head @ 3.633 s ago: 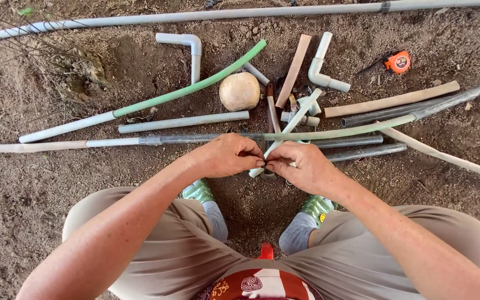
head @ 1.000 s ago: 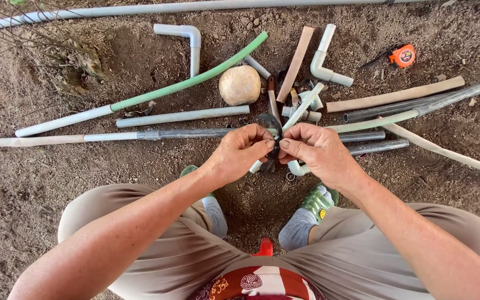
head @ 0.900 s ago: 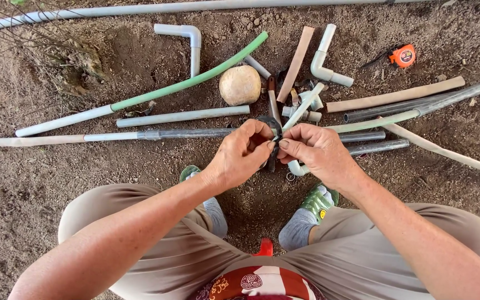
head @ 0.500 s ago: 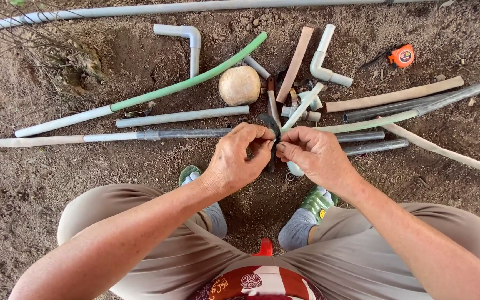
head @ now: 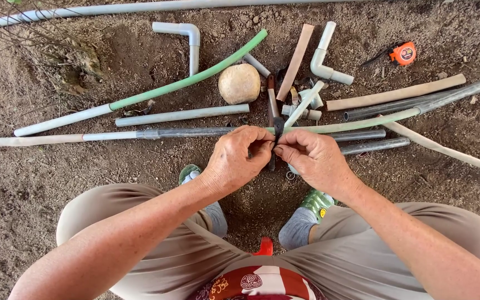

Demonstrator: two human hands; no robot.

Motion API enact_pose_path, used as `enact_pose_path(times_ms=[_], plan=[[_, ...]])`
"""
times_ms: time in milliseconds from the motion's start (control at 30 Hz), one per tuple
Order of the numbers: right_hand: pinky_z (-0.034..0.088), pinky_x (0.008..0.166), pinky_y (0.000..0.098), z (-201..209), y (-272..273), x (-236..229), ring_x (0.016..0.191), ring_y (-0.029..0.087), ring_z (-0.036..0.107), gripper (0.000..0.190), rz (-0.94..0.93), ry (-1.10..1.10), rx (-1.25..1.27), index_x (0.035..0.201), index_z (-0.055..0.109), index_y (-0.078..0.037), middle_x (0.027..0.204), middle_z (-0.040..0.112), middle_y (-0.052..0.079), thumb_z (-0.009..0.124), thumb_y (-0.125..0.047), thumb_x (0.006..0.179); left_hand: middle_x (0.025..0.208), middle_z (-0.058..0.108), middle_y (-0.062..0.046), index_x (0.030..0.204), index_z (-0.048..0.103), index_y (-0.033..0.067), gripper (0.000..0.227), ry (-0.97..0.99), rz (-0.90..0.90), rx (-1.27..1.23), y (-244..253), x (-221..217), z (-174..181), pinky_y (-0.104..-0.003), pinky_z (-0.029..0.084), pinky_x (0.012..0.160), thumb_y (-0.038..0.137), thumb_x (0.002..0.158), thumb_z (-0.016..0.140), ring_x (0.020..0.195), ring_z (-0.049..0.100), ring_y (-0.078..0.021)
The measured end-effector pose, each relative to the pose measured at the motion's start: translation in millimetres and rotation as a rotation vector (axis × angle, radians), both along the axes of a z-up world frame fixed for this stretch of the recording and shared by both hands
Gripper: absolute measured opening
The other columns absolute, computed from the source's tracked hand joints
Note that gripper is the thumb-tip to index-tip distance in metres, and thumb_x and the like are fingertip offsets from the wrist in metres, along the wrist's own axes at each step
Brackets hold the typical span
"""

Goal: A person sitting on the ground uses a hacksaw blade to saw a wooden stick and then applies electrical tape to a pipe.

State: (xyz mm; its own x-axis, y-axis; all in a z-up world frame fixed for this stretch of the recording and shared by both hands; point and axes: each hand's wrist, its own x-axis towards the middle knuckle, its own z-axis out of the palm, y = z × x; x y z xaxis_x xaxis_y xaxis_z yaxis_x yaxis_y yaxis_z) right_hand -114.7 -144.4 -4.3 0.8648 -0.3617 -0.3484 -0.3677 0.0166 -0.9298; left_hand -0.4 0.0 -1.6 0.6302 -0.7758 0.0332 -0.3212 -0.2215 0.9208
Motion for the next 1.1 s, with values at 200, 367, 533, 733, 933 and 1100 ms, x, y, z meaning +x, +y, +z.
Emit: enact_pose_path(times_ms=[200, 367, 533, 733, 933, 1100], plan=[[0.054, 0.068, 0.0252, -1, -2, 0, 0.069, 0.009, 0.060, 0.007, 0.014, 0.014, 0.019, 0.091, 0.069, -0.003, 0.067, 0.066, 0.009, 0.067, -0.006, 0.085, 0.082, 0.064, -0.020, 0.091, 0.063, 0.0001, 0.013, 0.071, -0.012, 0.088, 0, -1, 7, -0.037, 0.057, 0.061, 0.006, 0.084, 0.055, 0.075, 0.068, -0.0340], [0.054, 0.070, 0.0261, 5, -6, 4, 0.071, 0.008, 0.060, 0.008, 0.009, 0.016, 0.031, 0.091, 0.069, -0.003, 0.069, 0.066, 0.008, 0.067, -0.007, 0.085, 0.080, 0.063, -0.021, 0.091, 0.062, -0.0014, 0.014, 0.153, -0.014, 0.123, -1, 3, 4, -0.037, 0.056, 0.059, 0.007, 0.085, 0.052, 0.072, 0.067, -0.0310], [0.055, 0.071, 0.0269, 6, -7, 7, 0.071, 0.009, 0.063, 0.008, 0.003, 0.019, 0.051, 0.090, 0.069, -0.002, 0.070, 0.068, 0.009, 0.067, -0.006, 0.084, 0.078, 0.062, -0.018, 0.091, 0.062, 0.0001, 0.016, 0.266, 0.022, 0.134, -1, 4, -3, -0.033, 0.056, 0.057, 0.009, 0.085, 0.050, 0.069, 0.066, -0.0228], [0.056, 0.071, 0.0269, 2, -3, 6, 0.072, 0.011, 0.064, 0.007, -0.029, -0.011, 0.127, 0.090, 0.067, 0.000, 0.072, 0.067, 0.010, 0.065, -0.004, 0.085, 0.081, 0.058, -0.008, 0.101, 0.061, 0.0007, 0.026, 0.523, 0.045, 0.077, 1, 15, -4, -0.027, 0.051, 0.067, 0.018, 0.092, 0.044, 0.080, 0.060, -0.0136], [0.055, 0.069, 0.0262, -5, 1, 4, 0.068, 0.010, 0.062, 0.008, 0.022, -0.020, 0.080, 0.091, 0.069, -0.002, 0.069, 0.066, 0.008, 0.068, -0.004, 0.083, 0.084, 0.063, -0.016, 0.105, 0.062, -0.0025, 0.043, 0.643, 0.066, 0.135, 0, 7, -7, -0.040, 0.051, 0.078, 0.038, 0.091, 0.056, 0.082, 0.061, -0.0234], [0.055, 0.070, 0.0262, -9, 9, 1, 0.069, 0.009, 0.059, 0.008, 0.082, -0.022, 0.066, 0.091, 0.068, -0.001, 0.070, 0.066, 0.007, 0.067, -0.003, 0.083, 0.077, 0.061, -0.002, 0.090, 0.062, 0.0046, 0.018, 0.829, 0.205, -0.061, -5, 10, -33, -0.027, 0.044, 0.077, 0.020, 0.085, 0.069, 0.076, 0.057, -0.0104]])
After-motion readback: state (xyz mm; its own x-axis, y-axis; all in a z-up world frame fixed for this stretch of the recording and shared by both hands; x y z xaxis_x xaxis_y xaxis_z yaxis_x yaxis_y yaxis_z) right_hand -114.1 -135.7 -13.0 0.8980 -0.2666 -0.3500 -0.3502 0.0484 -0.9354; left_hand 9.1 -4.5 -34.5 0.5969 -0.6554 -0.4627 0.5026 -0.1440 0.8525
